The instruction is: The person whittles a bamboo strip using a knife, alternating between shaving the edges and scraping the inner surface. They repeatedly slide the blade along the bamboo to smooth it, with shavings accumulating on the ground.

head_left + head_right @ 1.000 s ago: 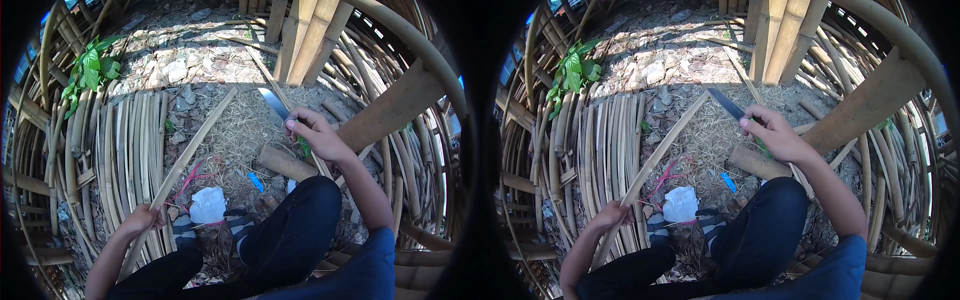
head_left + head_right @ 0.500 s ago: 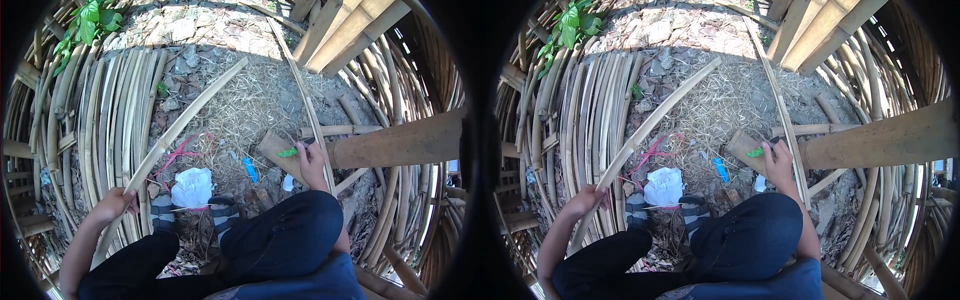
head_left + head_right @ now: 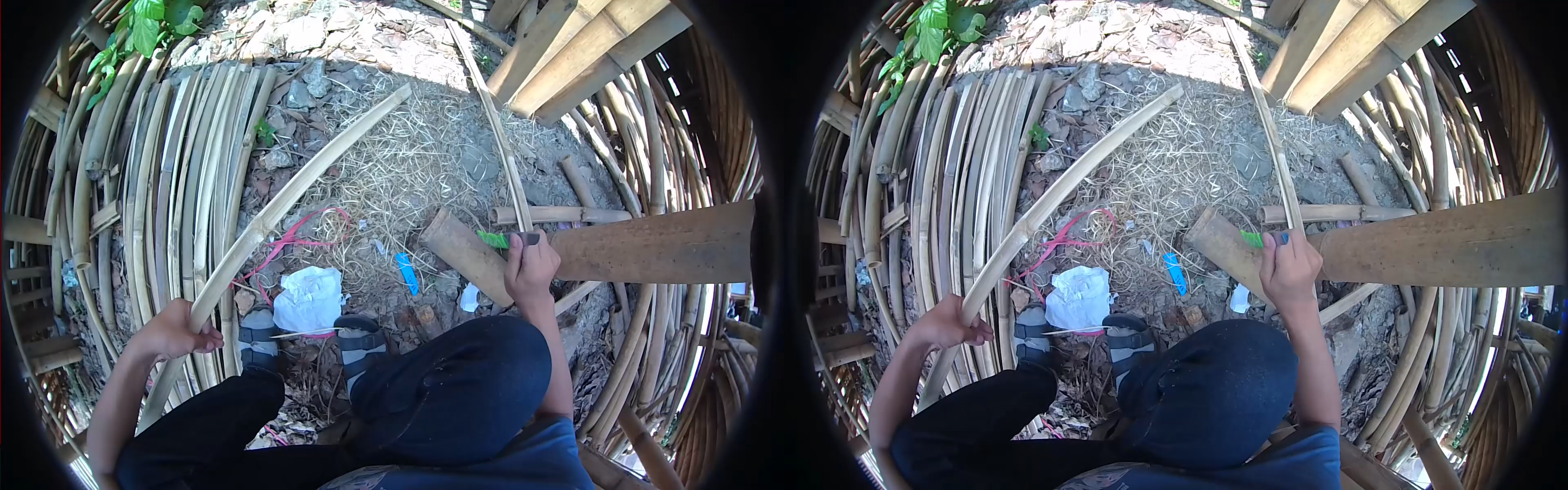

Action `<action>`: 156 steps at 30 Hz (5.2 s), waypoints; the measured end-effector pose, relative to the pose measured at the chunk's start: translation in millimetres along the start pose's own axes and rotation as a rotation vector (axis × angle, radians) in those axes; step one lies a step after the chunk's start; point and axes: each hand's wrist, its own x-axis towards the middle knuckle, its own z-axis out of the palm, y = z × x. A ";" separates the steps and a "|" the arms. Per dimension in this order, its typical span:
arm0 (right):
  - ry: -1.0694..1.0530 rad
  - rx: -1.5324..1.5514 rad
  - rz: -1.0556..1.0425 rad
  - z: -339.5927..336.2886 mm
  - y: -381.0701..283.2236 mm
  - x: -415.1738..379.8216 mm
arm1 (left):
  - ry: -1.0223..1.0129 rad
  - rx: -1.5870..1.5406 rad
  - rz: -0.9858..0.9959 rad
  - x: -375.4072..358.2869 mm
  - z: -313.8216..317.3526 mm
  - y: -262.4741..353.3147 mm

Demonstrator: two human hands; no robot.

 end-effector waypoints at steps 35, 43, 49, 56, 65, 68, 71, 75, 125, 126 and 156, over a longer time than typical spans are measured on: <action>0.036 0.269 0.708 25.3 6.4 -72.4 | -0.007 0.004 0.001 -3.3 -1.9 1.0; 0.042 0.180 0.428 17.1 5.4 -54.7 | 0.007 -0.007 -0.011 -8.9 -0.6 2.9; -0.013 0.185 0.440 14.7 2.5 -50.7 | 0.012 -0.017 -0.003 -10.3 0.5 3.7; -0.034 0.100 0.361 12.6 4.1 -50.3 | 0.002 -0.009 0.013 -8.6 -1.0 -1.5; 0.114 0.048 0.448 -8.4 -24.5 -36.1 | -0.014 0.027 0.027 -9.9 0.4 0.7; 0.054 -0.129 0.292 8.0 -14.4 -29.7 | -0.012 0.013 -0.018 -9.8 2.3 7.4; 0.123 -0.074 0.385 -21.8 -8.5 -31.4 | -0.023 -0.062 0.024 -7.4 2.8 1.1; 0.097 0.004 0.420 17.8 -7.0 -66.0 | -0.033 0.001 0.041 -8.4 1.7 0.3; -0.025 -0.104 0.393 6.3 -6.7 -58.2 | -0.027 -0.092 0.027 -10.3 2.9 0.7; -0.107 -0.126 0.398 4.1 -9.9 -53.3 | -0.024 -0.087 0.047 -8.8 -0.8 5.5; 0.099 -0.056 0.497 -33.1 -5.5 -45.2 | 0.013 -0.122 0.001 -23.2 6.1 -2.7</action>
